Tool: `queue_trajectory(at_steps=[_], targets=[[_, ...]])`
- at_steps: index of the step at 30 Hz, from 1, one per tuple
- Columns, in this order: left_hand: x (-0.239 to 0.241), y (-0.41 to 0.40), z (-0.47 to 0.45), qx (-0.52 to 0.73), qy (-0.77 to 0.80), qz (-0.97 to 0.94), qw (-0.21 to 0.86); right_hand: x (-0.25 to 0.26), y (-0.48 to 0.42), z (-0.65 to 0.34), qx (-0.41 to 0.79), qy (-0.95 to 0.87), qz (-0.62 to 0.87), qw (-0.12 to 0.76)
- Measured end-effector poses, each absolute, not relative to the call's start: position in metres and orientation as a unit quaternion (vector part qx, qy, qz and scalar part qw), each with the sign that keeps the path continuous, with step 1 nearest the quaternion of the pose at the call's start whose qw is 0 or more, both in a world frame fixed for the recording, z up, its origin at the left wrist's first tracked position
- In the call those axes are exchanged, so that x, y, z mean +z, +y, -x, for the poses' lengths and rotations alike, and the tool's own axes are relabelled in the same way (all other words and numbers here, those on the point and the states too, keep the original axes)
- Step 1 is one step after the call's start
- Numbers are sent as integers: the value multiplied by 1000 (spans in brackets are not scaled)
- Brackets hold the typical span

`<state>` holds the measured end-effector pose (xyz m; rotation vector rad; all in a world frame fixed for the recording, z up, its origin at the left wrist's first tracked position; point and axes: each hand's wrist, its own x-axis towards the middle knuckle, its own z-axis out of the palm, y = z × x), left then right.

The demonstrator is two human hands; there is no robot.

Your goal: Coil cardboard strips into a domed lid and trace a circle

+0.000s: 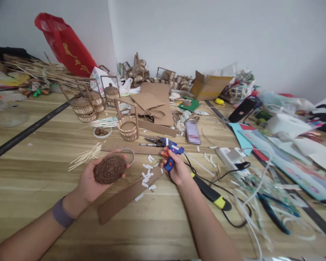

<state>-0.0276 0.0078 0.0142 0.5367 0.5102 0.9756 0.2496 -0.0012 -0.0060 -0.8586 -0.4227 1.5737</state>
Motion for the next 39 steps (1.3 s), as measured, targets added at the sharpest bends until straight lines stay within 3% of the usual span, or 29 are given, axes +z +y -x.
queue_trajectory(at_steps=[5, 12, 16, 20, 30, 39], targets=[[12, 9, 30, 441, 277, -269, 810, -9, 1, -253, 700, -139, 350, 607], [8, 5, 34, 432, 230, -445, 750, -10, 3, -255, 680, -109, 364, 627], [18, -11, 34, 279, 157, -591, 741, -7, 2, -255, 676, -108, 364, 632], [26, -25, 25, 95, 140, -756, 632, -5, 2, -255, 670, -110, 363, 638], [-1, 11, 22, 145, 242, -770, 573, -7, 2, -261, 698, -174, 408, 563], [1, 29, 11, 213, 303, -760, 534, -18, 11, -245, 615, -261, 382, 638]])
